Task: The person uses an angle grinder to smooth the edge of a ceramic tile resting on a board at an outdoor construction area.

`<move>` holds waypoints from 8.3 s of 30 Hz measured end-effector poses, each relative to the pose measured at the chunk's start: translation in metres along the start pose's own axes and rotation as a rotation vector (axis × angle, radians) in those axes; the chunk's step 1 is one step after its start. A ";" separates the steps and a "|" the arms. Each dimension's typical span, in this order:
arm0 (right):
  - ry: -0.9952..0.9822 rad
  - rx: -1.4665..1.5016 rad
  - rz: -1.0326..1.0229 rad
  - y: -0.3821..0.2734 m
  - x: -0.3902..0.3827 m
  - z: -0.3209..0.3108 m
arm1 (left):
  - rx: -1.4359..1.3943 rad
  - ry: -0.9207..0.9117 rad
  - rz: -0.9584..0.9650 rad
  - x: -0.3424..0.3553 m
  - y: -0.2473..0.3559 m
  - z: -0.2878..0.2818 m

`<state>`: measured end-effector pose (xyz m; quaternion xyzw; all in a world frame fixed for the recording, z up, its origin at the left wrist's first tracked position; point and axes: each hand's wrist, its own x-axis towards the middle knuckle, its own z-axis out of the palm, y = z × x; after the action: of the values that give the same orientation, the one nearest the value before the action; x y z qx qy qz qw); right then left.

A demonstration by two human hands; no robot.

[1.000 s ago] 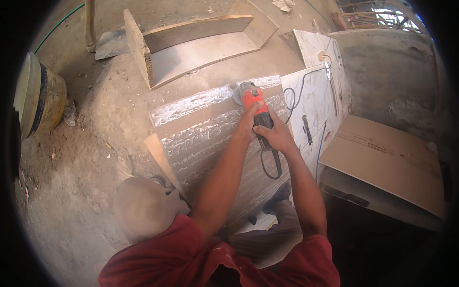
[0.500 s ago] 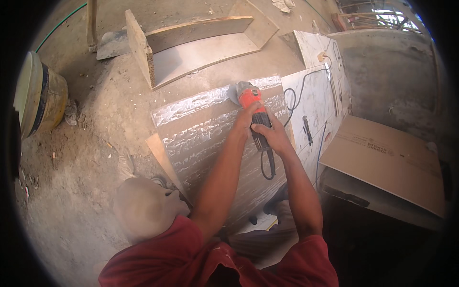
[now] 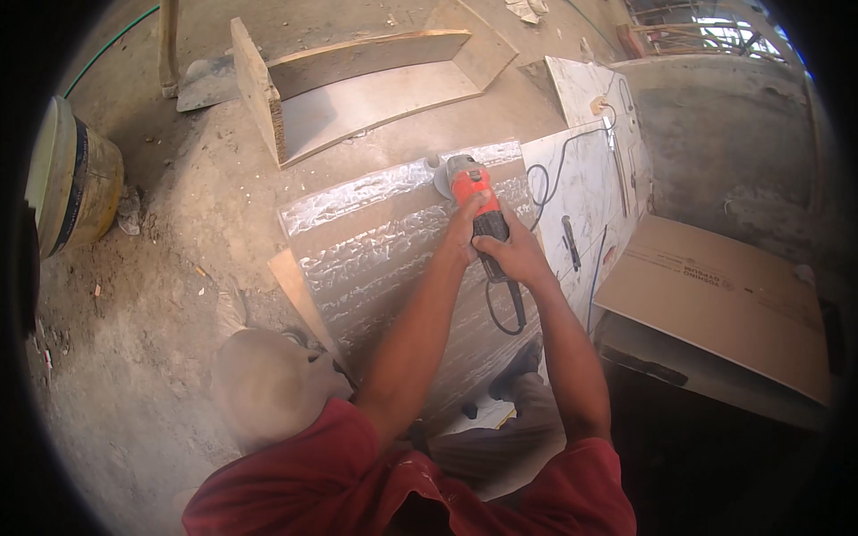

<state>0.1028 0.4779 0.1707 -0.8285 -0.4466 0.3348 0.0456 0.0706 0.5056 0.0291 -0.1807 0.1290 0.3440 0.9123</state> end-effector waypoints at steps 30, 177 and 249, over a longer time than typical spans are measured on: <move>-0.006 0.041 -0.006 0.012 0.003 0.004 | 0.108 -0.007 0.008 -0.008 0.010 0.001; -0.116 0.345 0.105 0.002 0.001 0.003 | 0.145 0.210 0.046 -0.024 0.020 0.022; -0.051 0.305 0.037 -0.006 0.000 0.014 | 0.111 0.046 -0.021 -0.012 0.025 0.005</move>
<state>0.0903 0.4782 0.1627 -0.8112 -0.3765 0.4204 0.1533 0.0453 0.5178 0.0320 -0.1390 0.1669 0.3225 0.9213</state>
